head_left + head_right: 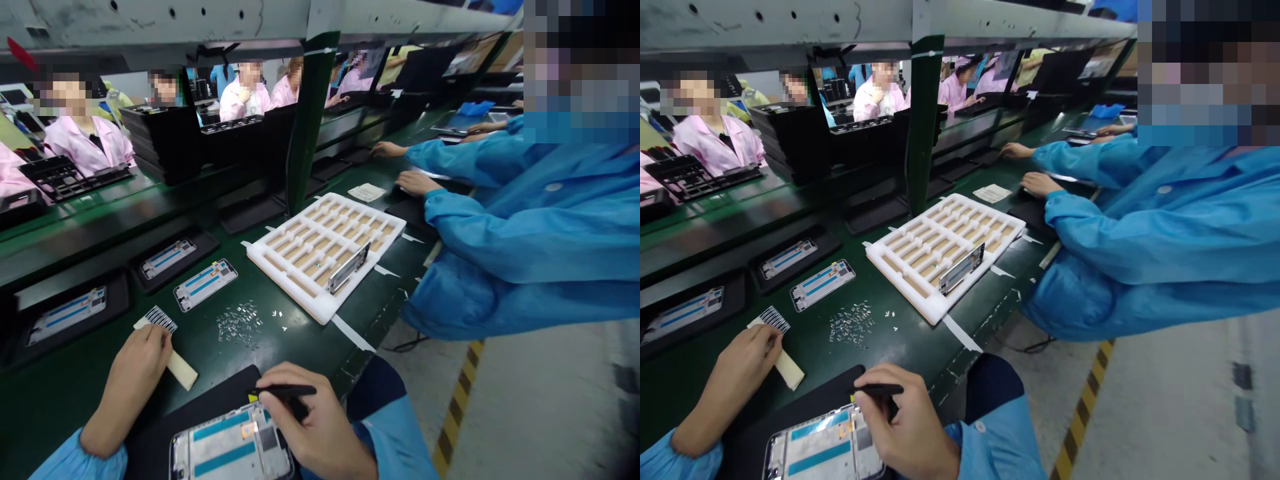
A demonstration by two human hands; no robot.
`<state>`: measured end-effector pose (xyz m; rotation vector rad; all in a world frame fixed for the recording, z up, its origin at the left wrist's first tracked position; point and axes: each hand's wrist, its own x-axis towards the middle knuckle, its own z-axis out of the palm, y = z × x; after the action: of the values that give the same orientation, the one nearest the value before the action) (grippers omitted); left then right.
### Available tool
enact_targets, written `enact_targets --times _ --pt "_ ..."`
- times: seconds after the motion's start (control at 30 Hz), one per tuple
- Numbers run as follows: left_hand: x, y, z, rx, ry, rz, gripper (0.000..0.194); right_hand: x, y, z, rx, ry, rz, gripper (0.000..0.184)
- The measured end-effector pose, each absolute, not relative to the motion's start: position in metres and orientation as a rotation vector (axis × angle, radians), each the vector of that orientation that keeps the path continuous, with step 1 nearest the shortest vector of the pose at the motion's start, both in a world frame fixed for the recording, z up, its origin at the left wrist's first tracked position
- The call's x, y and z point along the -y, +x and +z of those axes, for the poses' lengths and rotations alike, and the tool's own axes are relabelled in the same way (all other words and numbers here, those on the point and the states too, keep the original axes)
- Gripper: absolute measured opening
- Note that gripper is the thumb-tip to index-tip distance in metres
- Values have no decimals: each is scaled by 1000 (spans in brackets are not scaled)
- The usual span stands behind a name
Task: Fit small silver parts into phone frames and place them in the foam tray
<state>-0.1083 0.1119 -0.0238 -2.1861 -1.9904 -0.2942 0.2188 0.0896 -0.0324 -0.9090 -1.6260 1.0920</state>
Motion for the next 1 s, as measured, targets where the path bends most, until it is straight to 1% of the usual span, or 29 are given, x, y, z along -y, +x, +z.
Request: enact_targets --times 0.1,0.23,0.33,0.43,0.5,0.6,0.67,0.73,0.8,0.83,0.93,1.0 --pt "-113 -110 -19 1998 -2231 -332 28 -91 221 -34 1617 -917 1114 14" --pt "-107 -112 -10 2039 -2306 -472 22 -94 227 -32 1570 -867 1120 15" --pt "-94 -94 1 2052 -2389 -642 25 -94 230 -23 1515 -773 1134 22" --pt "-75 -59 10 2071 -2498 -823 27 -88 225 -13 1502 -734 1165 30" --pt "-62 -34 12 2167 -2579 -983 32 -81 217 -11 1522 -784 1172 24" --pt "-47 -9 12 2416 -2572 -1364 41 -72 202 -13 1536 -877 1214 8" --pt "-42 -1 12 2529 -2485 -1585 45 -68 196 -15 1540 -907 1231 6" --pt "-40 1 12 2569 -2423 -1702 45 -67 193 -17 1550 -910 1215 8" --pt "-40 -1 13 2568 -2461 -1687 44 -68 195 -17 1563 -915 1188 13" --pt "-41 -4 14 2558 -2534 -1607 42 -69 197 -17 1577 -918 1170 14" --pt "-42 -20 13 2368 -2821 -1110 29 -75 209 -19 1762 -911 1025 18" --pt "-38 -31 7 2066 -2849 -784 22 -80 217 -22 2035 -881 798 25"
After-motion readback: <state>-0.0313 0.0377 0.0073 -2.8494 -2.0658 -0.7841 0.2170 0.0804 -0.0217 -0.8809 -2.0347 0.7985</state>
